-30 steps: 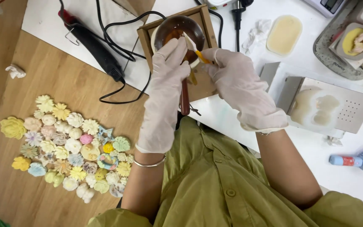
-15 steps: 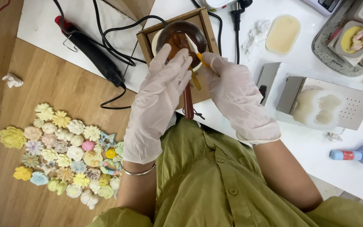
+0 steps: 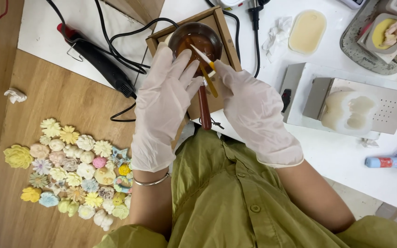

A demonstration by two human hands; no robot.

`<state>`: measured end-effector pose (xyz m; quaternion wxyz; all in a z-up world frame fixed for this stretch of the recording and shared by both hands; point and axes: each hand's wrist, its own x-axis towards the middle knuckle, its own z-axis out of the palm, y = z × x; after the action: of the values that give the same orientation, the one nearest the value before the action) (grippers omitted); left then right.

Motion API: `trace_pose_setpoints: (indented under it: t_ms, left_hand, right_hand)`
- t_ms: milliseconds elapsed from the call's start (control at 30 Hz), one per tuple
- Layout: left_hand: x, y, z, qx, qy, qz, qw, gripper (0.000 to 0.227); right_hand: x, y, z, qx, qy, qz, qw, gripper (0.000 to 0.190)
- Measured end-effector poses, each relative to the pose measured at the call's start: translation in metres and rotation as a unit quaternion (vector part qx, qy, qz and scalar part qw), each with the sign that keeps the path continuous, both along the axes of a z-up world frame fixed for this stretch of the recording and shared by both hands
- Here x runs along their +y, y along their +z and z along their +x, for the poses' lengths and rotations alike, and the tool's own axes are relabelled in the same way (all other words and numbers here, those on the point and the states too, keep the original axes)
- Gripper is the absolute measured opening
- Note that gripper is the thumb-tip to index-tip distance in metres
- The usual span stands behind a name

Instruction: Pouring melted wax from a pot into a mold using a spoon and then cooling it with a handheld fan.

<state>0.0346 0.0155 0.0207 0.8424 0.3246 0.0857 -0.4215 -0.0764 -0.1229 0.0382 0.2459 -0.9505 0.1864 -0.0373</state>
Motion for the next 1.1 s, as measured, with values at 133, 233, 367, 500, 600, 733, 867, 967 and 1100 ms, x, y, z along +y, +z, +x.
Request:
trace_pose_setpoints:
  t_ms: [133, 233, 367, 500, 600, 733, 867, 967, 1100]
  left_hand:
    - [0.003, 0.009, -0.004, -0.007, -0.016, -0.015, 1.0, 0.092]
    - [0.006, 0.022, -0.007, -0.004, -0.015, -0.011, 1.0, 0.095]
    - [0.009, 0.035, -0.016, -0.082, -0.017, 0.061, 0.995, 0.091]
    - [-0.005, 0.06, -0.036, -0.226, -0.091, 0.141, 0.96, 0.076]
    - [0.005, 0.028, -0.075, -0.564, -0.399, 0.33, 0.643, 0.042]
    - [-0.025, 0.031, -0.127, -0.658, -0.443, 0.265, 0.548, 0.008]
    - [-0.029, -0.025, -0.188, -0.741, -0.411, 0.343, 0.406, 0.023]
    - [-0.037, -0.036, -0.192, -0.671, -0.454, 0.41, 0.419, 0.043]
    - [-0.028, -0.041, -0.186, -0.694, -0.424, 0.458, 0.359, 0.056]
  right_hand:
    - [0.002, -0.006, -0.004, 0.019, 0.027, 0.002, 0.999, 0.046]
    - [-0.002, -0.003, -0.008, 0.029, 0.017, -0.015, 0.999, 0.047]
    - [-0.018, -0.011, -0.034, 0.01, -0.075, 0.065, 0.995, 0.038]
    - [-0.038, -0.009, -0.056, 0.106, -0.246, 0.142, 0.953, 0.031]
    - [-0.063, -0.061, -0.09, 0.273, -0.318, 0.124, 0.899, 0.026]
    - [-0.076, -0.188, -0.128, 0.279, -0.258, 0.012, 0.925, 0.019]
    - [-0.084, -0.266, -0.126, 0.243, -0.244, -0.079, 0.936, 0.017]
    - [-0.086, -0.272, -0.119, 0.211, -0.221, -0.134, 0.943, 0.015]
    - [-0.087, -0.24, -0.111, 0.167, -0.139, -0.149, 0.965, 0.013]
